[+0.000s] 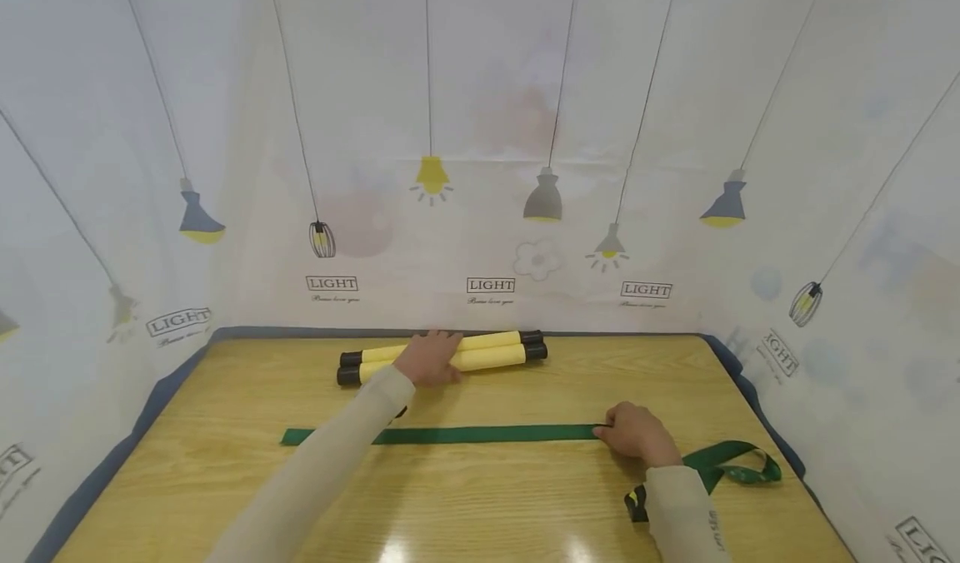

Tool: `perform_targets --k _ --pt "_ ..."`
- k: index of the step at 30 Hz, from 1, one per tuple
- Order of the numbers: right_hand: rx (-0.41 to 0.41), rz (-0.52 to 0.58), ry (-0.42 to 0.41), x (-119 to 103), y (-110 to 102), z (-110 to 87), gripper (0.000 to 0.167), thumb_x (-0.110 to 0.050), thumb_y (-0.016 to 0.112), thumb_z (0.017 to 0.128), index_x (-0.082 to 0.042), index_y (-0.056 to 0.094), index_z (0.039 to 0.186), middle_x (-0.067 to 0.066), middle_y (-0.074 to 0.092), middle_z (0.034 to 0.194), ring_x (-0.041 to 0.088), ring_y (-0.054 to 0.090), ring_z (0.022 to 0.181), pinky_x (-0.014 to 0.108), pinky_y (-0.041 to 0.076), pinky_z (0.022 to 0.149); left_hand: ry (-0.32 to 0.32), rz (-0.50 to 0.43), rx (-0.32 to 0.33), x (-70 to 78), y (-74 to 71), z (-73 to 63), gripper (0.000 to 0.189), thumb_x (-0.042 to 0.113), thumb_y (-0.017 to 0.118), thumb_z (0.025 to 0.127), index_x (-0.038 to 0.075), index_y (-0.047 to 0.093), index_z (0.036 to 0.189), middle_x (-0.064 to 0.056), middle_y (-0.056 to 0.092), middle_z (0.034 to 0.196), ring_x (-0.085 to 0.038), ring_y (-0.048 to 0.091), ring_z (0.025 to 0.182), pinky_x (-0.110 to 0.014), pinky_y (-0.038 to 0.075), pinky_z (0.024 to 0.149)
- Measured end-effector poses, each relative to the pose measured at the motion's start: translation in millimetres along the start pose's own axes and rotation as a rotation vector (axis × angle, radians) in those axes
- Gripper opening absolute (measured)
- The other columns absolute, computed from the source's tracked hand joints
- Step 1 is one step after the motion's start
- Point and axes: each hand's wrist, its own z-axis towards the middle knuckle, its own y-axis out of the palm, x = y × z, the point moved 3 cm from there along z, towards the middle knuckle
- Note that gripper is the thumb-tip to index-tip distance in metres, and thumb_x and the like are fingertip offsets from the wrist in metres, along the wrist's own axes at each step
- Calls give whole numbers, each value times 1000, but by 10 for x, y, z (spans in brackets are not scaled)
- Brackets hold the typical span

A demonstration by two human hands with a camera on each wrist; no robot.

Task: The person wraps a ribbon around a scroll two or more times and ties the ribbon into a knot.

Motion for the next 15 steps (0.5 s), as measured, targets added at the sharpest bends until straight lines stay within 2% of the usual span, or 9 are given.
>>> perform_targets --k 4,7,15 --pt "-8 -1 -5 -14 -8 -2 30 -23 62 102 -10 54 76 1 45 68 16 45 65 30 36 60 3 -3 21 -47 -29 -38 62 47 74 93 9 54 138 -14 62 137 -30 60 118 -54 55 95" --pt "-12 -7 -1 -19 -27 1 29 -23 62 102 -9 55 78 1 47 69 17 45 66 30 36 61 3 -6 19 -63 -74 -72 64 48 73 93 9 53 139 -15 61 136 -29 59 117 -52 56 93" --pt "-27 3 18 -31 -25 -5 28 -24 61 102 -9 55 79 1 48 69 16 46 66 29 37 60 3 -35 -10 -92 -158 -188 53 48 75 92 9 61 124 -10 67 115 -26 61 102 -50 57 87"
